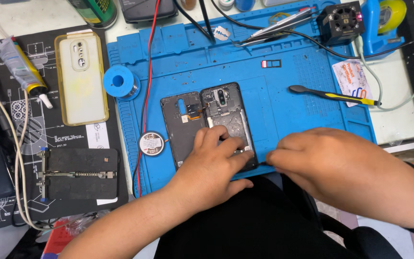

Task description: The person uses a screwdriver to remove screws from a disassembled smartphone, then handles the phone body and internal components. They apply tape to the phone's edge and continue manipulating the chassis and battery area.

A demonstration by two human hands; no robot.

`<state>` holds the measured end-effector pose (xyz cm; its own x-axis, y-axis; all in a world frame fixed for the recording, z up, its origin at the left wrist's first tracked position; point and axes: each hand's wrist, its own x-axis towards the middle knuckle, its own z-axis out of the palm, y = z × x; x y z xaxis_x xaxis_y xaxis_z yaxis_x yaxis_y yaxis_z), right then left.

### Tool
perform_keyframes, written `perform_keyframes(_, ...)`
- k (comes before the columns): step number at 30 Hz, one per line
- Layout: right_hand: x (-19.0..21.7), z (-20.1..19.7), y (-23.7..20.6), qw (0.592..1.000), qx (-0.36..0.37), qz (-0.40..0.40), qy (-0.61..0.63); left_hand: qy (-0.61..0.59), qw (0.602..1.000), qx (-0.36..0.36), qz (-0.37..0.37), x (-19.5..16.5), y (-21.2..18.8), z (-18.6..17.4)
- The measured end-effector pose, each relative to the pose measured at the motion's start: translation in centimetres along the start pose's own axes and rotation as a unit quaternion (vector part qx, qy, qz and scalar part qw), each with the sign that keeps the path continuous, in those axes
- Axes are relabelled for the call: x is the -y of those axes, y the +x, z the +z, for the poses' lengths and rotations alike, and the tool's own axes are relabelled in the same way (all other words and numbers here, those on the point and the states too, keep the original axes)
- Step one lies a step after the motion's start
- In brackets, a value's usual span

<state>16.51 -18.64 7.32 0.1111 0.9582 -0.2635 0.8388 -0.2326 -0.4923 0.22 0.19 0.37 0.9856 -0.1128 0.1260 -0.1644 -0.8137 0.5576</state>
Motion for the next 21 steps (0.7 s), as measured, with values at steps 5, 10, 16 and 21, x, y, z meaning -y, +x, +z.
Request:
perform_keyframes(5, -1.8, -0.5, -1.5, 0.994, -0.087, 0.017, 0.065, -0.04, 0.997, -0.063, 0.004, 0.4, 0.1, 0.0)
perform_keyframes(10, -3.3, -0.6, -1.5, 0.982, -0.15, 0.051, 0.101, -0.021, 0.994, -0.112, 0.001, 1.1, 0.2, -0.7)
perform_keyframes(16, -3.5, -0.8, -1.1, 0.972, -0.188, 0.104, 0.091, 0.097, 0.972, -0.184, -0.106, 5.3, 1.8, -3.5)
perform_keyframes(21, -3.3, -0.8, -0.8, 0.971, -0.187, 0.118, 0.089, 0.161, 0.953, -0.199, -0.162, 9.3, 3.2, -4.8)
